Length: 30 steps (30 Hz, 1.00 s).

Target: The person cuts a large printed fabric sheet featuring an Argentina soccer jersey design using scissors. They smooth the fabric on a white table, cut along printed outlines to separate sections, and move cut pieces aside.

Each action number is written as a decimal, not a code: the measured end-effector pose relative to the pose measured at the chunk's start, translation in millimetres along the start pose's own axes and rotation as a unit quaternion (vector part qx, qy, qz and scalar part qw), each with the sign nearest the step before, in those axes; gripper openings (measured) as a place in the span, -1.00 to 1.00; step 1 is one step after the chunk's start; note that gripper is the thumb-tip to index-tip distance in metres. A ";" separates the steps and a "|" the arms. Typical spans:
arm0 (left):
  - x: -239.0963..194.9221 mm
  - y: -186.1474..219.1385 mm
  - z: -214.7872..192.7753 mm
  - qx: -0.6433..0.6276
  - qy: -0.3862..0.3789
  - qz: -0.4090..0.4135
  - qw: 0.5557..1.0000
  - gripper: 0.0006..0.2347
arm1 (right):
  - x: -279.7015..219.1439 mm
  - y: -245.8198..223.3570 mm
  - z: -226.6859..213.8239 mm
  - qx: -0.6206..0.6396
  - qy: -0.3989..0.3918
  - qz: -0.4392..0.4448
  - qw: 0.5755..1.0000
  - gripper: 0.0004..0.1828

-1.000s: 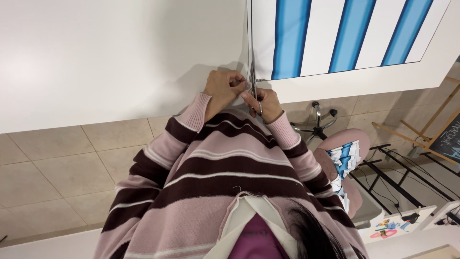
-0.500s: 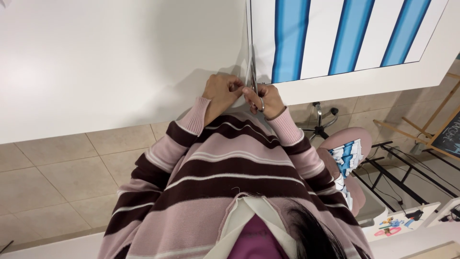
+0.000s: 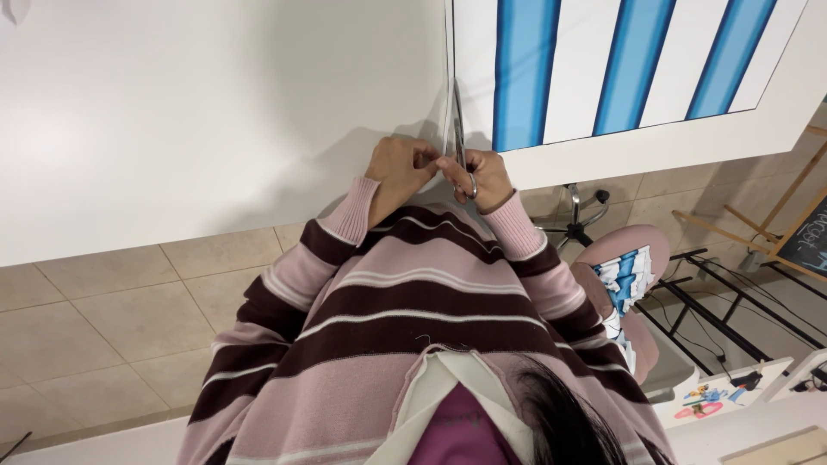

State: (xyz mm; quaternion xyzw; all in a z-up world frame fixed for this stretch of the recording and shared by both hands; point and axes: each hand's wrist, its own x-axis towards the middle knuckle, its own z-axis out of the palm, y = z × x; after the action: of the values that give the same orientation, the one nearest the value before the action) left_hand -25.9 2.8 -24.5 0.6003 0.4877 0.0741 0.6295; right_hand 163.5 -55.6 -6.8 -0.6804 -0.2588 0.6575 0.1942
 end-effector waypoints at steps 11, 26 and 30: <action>-3.2 10.7 -13.2 0.009 -0.010 0.022 1.000 -0.81 | 18.0 -19.8 -1.9 0.019 -0.020 -0.003 1.000 -0.49; -3.3 11.1 -15.3 0.016 -0.024 0.003 1.000 -0.82 | 22.9 -18.8 -2.0 0.007 -0.016 -0.024 1.000 -0.53; -4.3 9.9 -17.0 0.011 -0.033 0.003 0.999 -0.83 | 28.3 -34.9 -1.2 0.031 -0.027 -0.015 0.999 -0.53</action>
State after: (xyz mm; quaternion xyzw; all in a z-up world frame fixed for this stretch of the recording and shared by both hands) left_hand -35.2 14.1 -10.8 0.6107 0.4655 0.0511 0.6386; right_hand 161.4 -10.7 -8.1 -0.6525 -0.2538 0.6800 0.2179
